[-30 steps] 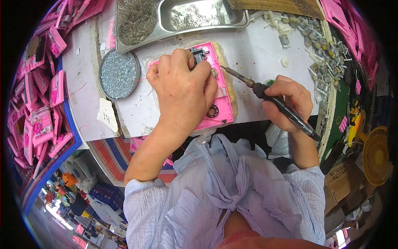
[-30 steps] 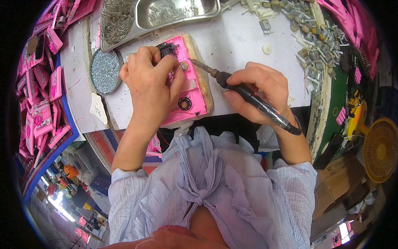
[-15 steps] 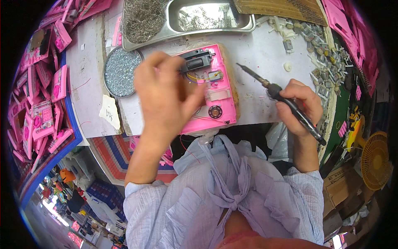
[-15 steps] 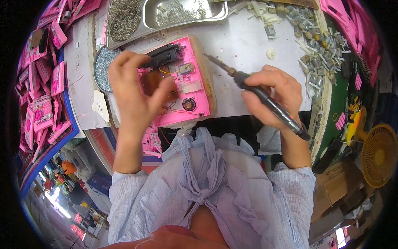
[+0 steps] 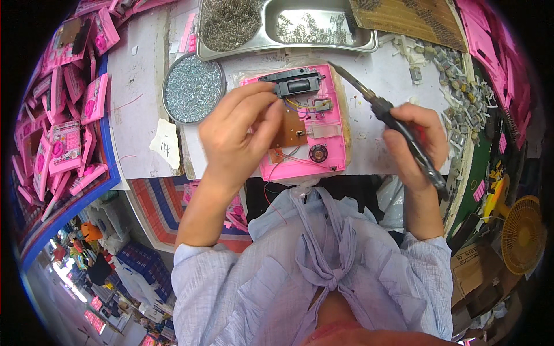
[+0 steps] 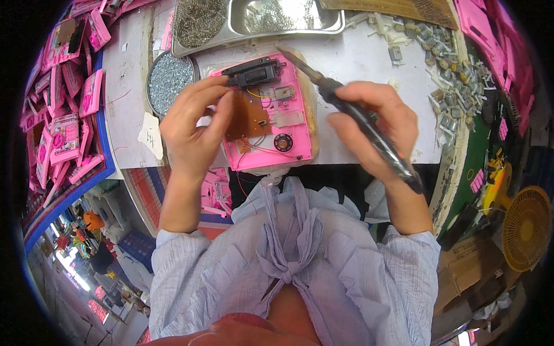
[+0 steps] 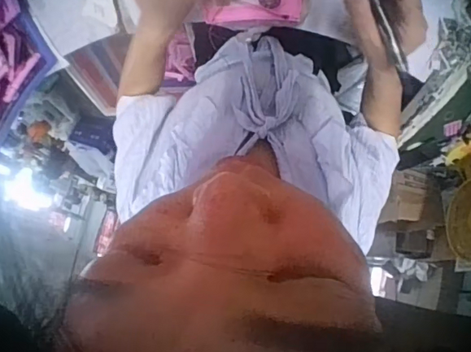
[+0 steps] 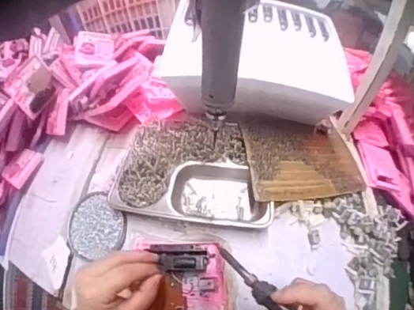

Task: Assembling the internal components of a pink electronic device and soldering wires.

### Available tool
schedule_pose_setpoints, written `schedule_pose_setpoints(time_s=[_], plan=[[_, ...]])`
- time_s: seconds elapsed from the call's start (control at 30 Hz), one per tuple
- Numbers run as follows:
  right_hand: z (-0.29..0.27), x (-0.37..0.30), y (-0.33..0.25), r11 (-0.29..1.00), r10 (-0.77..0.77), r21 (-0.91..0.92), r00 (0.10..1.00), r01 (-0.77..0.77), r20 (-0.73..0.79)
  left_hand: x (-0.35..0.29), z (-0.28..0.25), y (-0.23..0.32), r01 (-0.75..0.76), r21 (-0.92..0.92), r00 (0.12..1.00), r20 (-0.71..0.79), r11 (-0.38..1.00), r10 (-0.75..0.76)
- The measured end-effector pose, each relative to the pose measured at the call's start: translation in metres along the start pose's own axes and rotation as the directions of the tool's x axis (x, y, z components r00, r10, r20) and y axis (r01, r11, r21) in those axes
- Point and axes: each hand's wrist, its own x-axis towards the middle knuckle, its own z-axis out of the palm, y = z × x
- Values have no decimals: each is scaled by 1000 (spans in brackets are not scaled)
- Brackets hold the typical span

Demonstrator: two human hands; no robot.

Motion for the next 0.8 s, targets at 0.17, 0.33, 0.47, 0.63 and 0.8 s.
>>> schedule_pose_setpoints(time_s=[0.17,0.33,0.47,0.63,0.8], plan=[[36,20,-1,995,-24,98,995,14,101,-6,27,0,350,-627,917,77,696,-392],[68,43,0,993,2,116,993,-15,116,-8,23,-2,481,-691,855,233,539,-464],[78,55,-4,993,6,115,991,-21,132,-8,20,-3,504,-683,845,266,529,-463],[83,54,-5,982,35,180,993,-54,109,-8,22,-4,433,-653,881,161,621,-445],[86,48,-6,975,11,218,995,-32,99,-8,25,-11,181,-312,981,-5,933,-192]])
